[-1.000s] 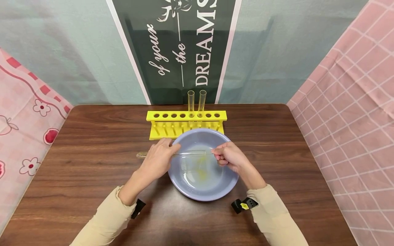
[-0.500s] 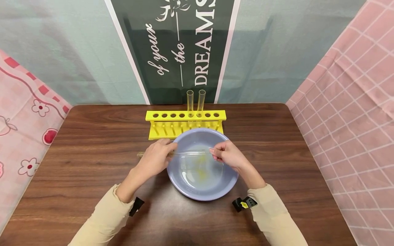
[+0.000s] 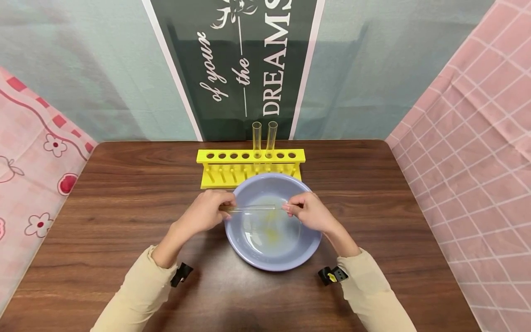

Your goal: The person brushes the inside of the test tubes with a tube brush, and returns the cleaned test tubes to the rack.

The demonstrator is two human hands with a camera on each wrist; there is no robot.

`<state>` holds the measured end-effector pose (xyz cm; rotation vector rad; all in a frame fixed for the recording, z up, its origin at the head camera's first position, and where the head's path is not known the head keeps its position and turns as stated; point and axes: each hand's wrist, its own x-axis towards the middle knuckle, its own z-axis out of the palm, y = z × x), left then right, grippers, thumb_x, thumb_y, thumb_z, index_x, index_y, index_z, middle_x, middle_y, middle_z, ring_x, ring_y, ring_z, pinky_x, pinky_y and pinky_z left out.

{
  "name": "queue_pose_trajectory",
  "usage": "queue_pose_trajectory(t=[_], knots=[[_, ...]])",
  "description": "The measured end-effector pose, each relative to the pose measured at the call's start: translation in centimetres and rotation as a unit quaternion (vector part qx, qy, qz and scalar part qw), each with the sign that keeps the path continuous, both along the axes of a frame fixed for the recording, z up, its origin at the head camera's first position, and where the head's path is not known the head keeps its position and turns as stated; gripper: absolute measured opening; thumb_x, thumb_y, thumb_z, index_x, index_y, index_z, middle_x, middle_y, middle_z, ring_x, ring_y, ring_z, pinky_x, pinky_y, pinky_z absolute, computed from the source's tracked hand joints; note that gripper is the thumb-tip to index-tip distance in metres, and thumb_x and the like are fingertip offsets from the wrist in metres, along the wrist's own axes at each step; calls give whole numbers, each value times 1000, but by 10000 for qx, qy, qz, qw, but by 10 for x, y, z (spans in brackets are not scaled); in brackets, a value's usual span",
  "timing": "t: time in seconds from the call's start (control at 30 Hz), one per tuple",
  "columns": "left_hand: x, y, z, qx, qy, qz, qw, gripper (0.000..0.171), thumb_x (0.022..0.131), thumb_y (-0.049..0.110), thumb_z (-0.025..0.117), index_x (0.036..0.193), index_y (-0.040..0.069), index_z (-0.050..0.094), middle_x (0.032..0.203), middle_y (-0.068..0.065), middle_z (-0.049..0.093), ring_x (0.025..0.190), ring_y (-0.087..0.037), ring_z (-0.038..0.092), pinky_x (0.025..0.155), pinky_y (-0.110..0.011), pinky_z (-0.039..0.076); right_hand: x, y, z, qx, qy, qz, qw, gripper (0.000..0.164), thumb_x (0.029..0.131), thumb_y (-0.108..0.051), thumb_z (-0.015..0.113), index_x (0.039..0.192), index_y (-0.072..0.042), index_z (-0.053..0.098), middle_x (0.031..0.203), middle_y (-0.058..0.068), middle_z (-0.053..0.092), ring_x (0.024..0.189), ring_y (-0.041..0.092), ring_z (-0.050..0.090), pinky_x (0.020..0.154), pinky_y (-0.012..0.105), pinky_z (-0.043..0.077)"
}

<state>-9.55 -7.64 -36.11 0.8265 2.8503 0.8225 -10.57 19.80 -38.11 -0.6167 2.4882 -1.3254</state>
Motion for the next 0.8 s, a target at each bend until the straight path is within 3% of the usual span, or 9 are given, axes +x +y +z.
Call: queue_pose_trajectory(t=[0.23,0.37,0.6,0.7,0.8], knots=[[-4,-5,0,152,-509,-49,9986,16,69,2,75,75,11,63,66,4,54,65,-12,49,62,-29,43,1,-1,-5,241,1254,38,9918,27,83,-4,64,60,-17,57,51,-11,39,46,3,32,42,21,27],[-5,-7,0,77,-618,-134,9980,14,71,3,75,78,10,65,67,4,54,65,-12,49,63,-29,43,1,-3,-9,175,1826,195,9828,27,80,1,65,61,-16,57,55,-6,47,48,2,35,43,20,30],[-8,-9,4,-22,-790,-160,9967,12,74,4,73,84,9,68,72,4,60,70,-11,54,69,-30,45,-3,-5,-14,202,3132,475,9483,29,72,7,69,61,-13,53,59,-7,44,52,3,37,46,15,30],[-8,-10,4,-93,-856,-171,9961,11,76,6,72,85,9,69,76,4,63,73,-11,56,71,-30,45,-4,-5,-14,227,3314,483,9420,29,70,8,69,61,-13,52,58,-8,44,52,3,37,47,15,30],[-7,-10,5,-140,-851,-122,9962,10,76,6,72,85,10,69,78,4,64,74,-11,56,71,-30,45,-3,-4,-14,219,2984,428,9532,29,73,7,68,61,-15,53,57,-9,44,51,2,37,46,16,30]])
